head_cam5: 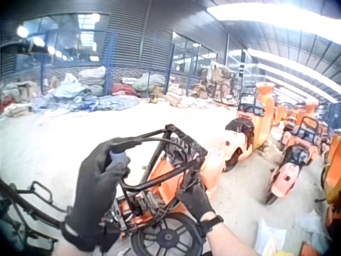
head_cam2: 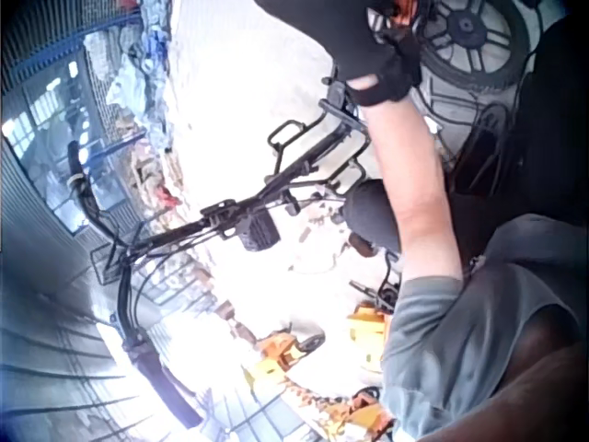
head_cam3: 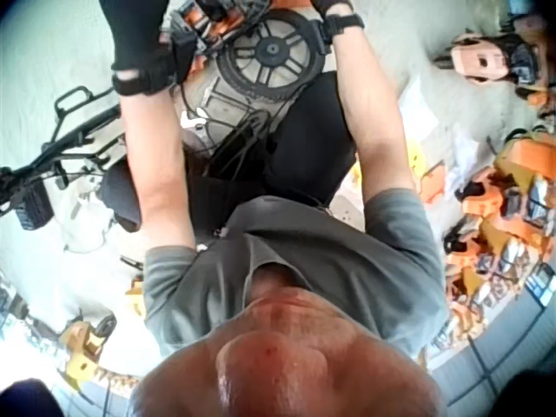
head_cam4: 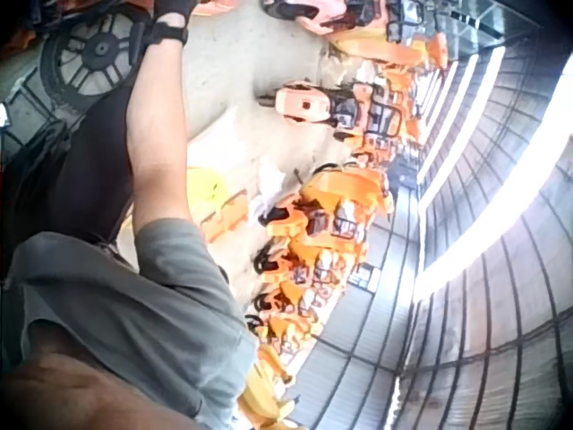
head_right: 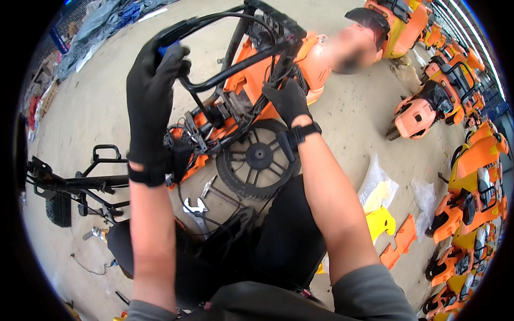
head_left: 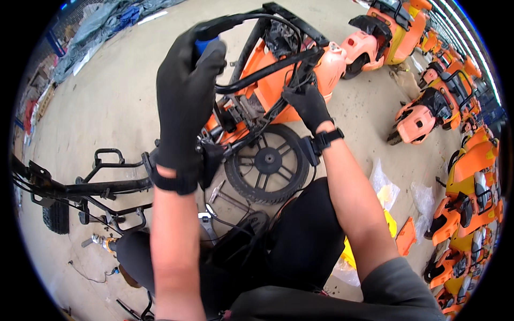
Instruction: The person connects and routes electrical wires on a moped frame, using a screwdriver to secure components near the battery compartment and rear wheel.
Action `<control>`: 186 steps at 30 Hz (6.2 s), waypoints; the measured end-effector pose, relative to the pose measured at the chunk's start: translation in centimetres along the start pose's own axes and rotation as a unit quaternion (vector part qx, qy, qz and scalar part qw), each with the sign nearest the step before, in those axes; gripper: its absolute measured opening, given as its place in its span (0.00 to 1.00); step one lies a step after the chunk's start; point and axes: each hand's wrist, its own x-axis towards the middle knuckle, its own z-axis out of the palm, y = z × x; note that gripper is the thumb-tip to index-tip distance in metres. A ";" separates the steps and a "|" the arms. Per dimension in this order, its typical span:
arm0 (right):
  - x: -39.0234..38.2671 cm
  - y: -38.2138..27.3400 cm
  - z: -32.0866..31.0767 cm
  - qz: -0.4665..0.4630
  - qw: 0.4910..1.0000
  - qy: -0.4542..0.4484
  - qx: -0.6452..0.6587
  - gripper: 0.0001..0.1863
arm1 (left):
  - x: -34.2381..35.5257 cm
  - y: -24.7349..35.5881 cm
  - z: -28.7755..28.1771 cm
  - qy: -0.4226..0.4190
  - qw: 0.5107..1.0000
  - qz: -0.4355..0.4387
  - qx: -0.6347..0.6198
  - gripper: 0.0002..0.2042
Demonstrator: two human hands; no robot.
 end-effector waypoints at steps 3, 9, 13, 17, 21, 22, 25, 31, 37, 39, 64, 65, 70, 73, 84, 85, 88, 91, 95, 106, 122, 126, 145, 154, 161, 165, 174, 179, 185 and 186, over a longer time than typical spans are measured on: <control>-0.9 -8.2 -1.2 0.100 0.986 -0.001 -0.137 0.10 | 4.7 -0.6 -0.3 -0.058 0.996 0.062 0.026 0.18; -0.1 -10.6 -3.1 -0.005 0.974 0.215 0.076 0.18 | 7.4 0.9 4.9 -0.078 0.980 0.180 0.024 0.17; -0.1 -11.8 -3.8 -0.056 0.957 0.221 0.179 0.23 | 7.0 1.4 6.1 -0.191 0.973 0.127 -0.013 0.14; 0.9 -11.1 -4.1 -0.116 0.957 0.239 0.116 0.26 | 7.4 1.6 6.1 -0.218 0.971 0.096 -0.033 0.17; 3.4 -10.3 -5.0 -0.255 0.928 0.262 -0.074 0.30 | 8.0 1.4 3.6 -0.250 0.959 0.121 0.055 0.17; 3.9 -11.1 -4.7 -0.262 0.929 0.240 -0.100 0.28 | 8.0 -0.1 2.6 -0.244 0.954 0.152 0.081 0.15; 7.2 -13.0 -2.5 -0.370 0.912 0.147 -0.097 0.21 | 6.8 2.0 -2.4 -0.282 0.954 -0.048 0.090 0.16; 6.7 -14.6 -1.7 -0.274 0.951 0.105 -0.092 0.11 | 4.7 -0.4 -5.1 -0.279 0.944 -0.127 0.124 0.17; 7.8 -15.1 -2.3 -0.174 0.965 0.190 -0.041 0.12 | -1.6 -11.0 -14.0 -0.181 0.943 -0.219 0.176 0.14; 9.4 -12.1 -4.0 -0.137 0.980 0.130 0.056 0.15 | -4.4 -15.2 -16.0 -0.162 0.919 -0.241 0.266 0.12; 8.8 -10.2 -4.5 -0.224 0.944 0.150 -0.188 0.19 | -20.5 -29.9 -12.0 -0.024 0.813 -0.362 0.455 0.12; 8.7 -10.7 -3.9 -0.172 0.971 0.143 -0.080 0.19 | -20.7 -29.6 -11.4 -0.040 0.810 -0.350 0.470 0.11; 8.2 -10.8 -4.4 -0.354 0.840 0.157 -0.381 0.18 | -23.6 -28.3 -10.6 -0.075 0.842 -0.249 0.473 0.13; 8.4 -10.4 -4.4 -0.325 0.888 0.143 -0.293 0.18 | -23.6 -27.3 -10.3 -0.114 0.844 -0.197 0.486 0.14; 9.1 -12.5 -4.3 -0.485 0.720 0.159 -0.469 0.11 | -23.2 -26.7 -10.1 -0.186 0.828 -0.161 0.505 0.15; 8.9 -12.4 -3.9 -0.414 0.791 0.171 -0.416 0.11 | -22.8 -27.1 -9.9 -0.188 0.832 -0.142 0.502 0.14; 7.7 -14.4 -2.6 -0.187 0.947 0.142 -0.219 0.13 | -22.3 -27.3 -9.2 -0.215 0.795 -0.157 0.545 0.11; 9.0 -13.6 -4.4 -0.300 0.865 0.129 -0.380 0.17 | -21.8 -27.1 -8.3 -0.198 0.771 -0.167 0.581 0.09; 9.4 -15.1 -5.1 -0.194 0.861 0.074 -0.464 0.16 | -21.9 -27.3 -8.4 -0.208 0.770 -0.161 0.581 0.09; 8.8 -13.7 -4.7 -0.294 0.880 0.021 -0.372 0.12 | -20.9 -27.2 -9.7 -0.238 0.810 -0.130 0.520 0.06; 8.1 -17.3 -6.0 -0.177 0.927 -0.089 -0.319 0.11 | -19.7 -27.1 -10.9 -0.257 0.826 -0.131 0.485 0.09; 7.0 -16.7 -5.2 -0.151 0.982 -0.013 -0.109 0.11 | -19.8 -26.3 -10.4 -0.255 0.822 -0.134 0.491 0.11; -0.5 -10.7 -9.7 -0.269 0.881 -0.119 -0.372 0.30 | -23.7 -27.1 -10.8 -0.175 0.861 -0.149 0.454 0.23; -5.9 -7.4 -8.6 -0.015 0.923 -0.217 -0.317 0.31 | -25.5 -28.0 -11.2 -0.173 0.786 -0.156 0.573 0.29; -7.4 -12.2 -5.6 0.215 0.914 -0.250 -0.237 0.32 | -26.8 -27.8 -11.4 -0.152 0.806 -0.161 0.549 0.31; -8.5 -13.0 -4.3 0.185 0.924 -0.253 -0.220 0.30 | -27.8 -26.9 -10.1 -0.128 0.794 -0.177 0.567 0.36; -9.1 -14.6 -1.3 0.074 0.925 -0.293 -0.229 0.27 | -27.4 -25.9 -9.3 -0.174 0.807 -0.156 0.543 0.41; -8.1 -13.6 -0.4 0.177 0.925 -0.272 -0.198 0.27 | -26.0 -26.2 -10.1 -0.194 0.792 -0.187 0.548 0.38; -6.2 -8.5 -2.4 0.102 0.913 -0.273 -0.285 0.22 | -27.4 -26.2 -10.1 -0.112 0.843 -0.139 0.508 0.36; -6.5 -8.2 -2.5 0.102 0.910 -0.304 -0.263 0.21 | -28.1 -25.9 -10.0 -0.123 0.832 -0.147 0.520 0.37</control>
